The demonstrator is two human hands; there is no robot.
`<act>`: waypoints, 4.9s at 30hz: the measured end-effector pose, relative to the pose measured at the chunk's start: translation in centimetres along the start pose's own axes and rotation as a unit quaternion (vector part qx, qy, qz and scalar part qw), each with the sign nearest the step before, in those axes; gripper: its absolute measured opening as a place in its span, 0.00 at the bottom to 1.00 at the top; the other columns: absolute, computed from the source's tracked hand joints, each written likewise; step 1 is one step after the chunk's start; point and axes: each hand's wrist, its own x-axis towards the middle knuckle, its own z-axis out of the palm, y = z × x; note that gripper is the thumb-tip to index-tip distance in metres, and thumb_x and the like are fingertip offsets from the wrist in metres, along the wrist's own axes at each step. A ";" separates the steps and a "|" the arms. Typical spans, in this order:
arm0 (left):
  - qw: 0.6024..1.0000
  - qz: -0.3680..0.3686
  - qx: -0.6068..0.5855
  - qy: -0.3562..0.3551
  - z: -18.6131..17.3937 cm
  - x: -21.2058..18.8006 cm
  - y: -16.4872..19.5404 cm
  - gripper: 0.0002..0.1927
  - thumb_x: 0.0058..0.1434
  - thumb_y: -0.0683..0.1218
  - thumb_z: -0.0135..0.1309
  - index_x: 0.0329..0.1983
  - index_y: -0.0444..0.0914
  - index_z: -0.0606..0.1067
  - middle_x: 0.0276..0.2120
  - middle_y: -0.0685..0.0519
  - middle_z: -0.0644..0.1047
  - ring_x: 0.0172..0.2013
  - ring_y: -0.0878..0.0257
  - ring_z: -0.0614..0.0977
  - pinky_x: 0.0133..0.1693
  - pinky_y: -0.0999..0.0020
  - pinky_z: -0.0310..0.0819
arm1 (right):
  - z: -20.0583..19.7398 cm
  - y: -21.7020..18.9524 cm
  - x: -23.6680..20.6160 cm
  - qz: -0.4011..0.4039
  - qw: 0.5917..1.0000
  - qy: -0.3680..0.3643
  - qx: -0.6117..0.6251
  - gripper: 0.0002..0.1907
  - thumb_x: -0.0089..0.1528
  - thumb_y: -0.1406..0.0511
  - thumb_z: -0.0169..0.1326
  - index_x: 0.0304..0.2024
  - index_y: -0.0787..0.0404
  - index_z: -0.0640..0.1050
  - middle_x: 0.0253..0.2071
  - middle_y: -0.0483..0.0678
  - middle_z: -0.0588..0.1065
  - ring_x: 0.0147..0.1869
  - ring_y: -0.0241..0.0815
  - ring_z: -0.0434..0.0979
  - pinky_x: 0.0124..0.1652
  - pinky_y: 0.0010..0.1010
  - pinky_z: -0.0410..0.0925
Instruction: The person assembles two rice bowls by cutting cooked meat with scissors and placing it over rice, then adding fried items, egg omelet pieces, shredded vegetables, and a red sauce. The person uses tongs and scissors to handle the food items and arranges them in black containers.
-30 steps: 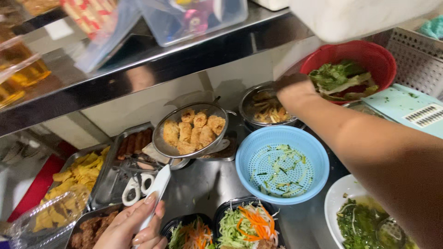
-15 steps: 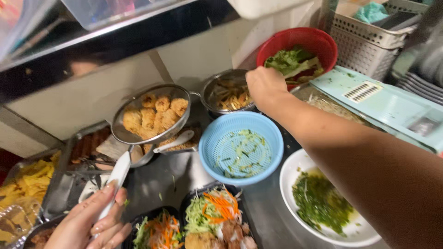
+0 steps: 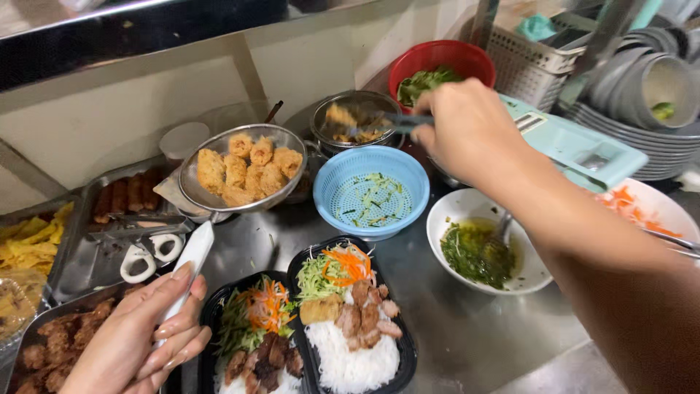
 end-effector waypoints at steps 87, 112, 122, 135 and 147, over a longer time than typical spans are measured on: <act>0.988 0.057 -0.007 -0.146 -4.9 0.7 -0.6 0.14 0.72 0.51 0.45 0.36 0.36 0.69 0.16 0.59 0.60 0.10 0.70 0.53 0.21 0.71 0.56 | 0.2 1.1 0.1 0.264 0.964 -0.037 -0.007 0.15 0.53 0.58 0.72 0.31 0.62 0.85 0.31 0.51 0.82 0.33 0.40 0.82 0.41 0.33 0.75; 0.994 0.070 -0.053 -0.066 5.3 11.3 2.0 0.16 0.72 0.52 0.45 0.34 0.36 0.70 0.14 0.60 0.59 0.10 0.71 0.53 0.20 0.72 0.57 | 16.6 10.2 18.7 0.232 0.942 -0.241 -0.012 0.17 0.60 0.60 0.66 0.42 0.70 0.85 0.37 0.57 0.83 0.40 0.46 0.82 0.43 0.37 0.74; 0.993 0.078 -0.045 -0.077 4.4 10.4 2.1 0.15 0.73 0.51 0.43 0.35 0.36 0.70 0.15 0.60 0.60 0.10 0.71 0.53 0.21 0.72 0.59 | 13.4 12.7 18.6 0.291 0.915 -0.258 0.104 0.16 0.62 0.60 0.63 0.39 0.69 0.84 0.34 0.57 0.81 0.36 0.46 0.80 0.38 0.36 0.72; 0.986 0.073 -0.071 -0.134 -0.1 6.8 1.2 0.14 0.72 0.51 0.44 0.36 0.37 0.69 0.15 0.59 0.61 0.09 0.70 0.53 0.19 0.71 0.54 | 14.0 4.5 15.3 0.007 0.976 -0.104 -0.192 0.26 0.54 0.54 0.71 0.40 0.71 0.84 0.42 0.65 0.80 0.47 0.62 0.81 0.48 0.45 0.75; 0.984 0.082 -0.089 -0.132 0.1 6.1 1.6 0.14 0.72 0.52 0.45 0.36 0.37 0.68 0.15 0.59 0.61 0.08 0.70 0.53 0.20 0.71 0.56 | 16.1 5.7 12.6 0.162 0.966 -0.195 -0.048 0.18 0.57 0.53 0.69 0.32 0.62 0.88 0.35 0.56 0.85 0.38 0.49 0.85 0.45 0.38 0.75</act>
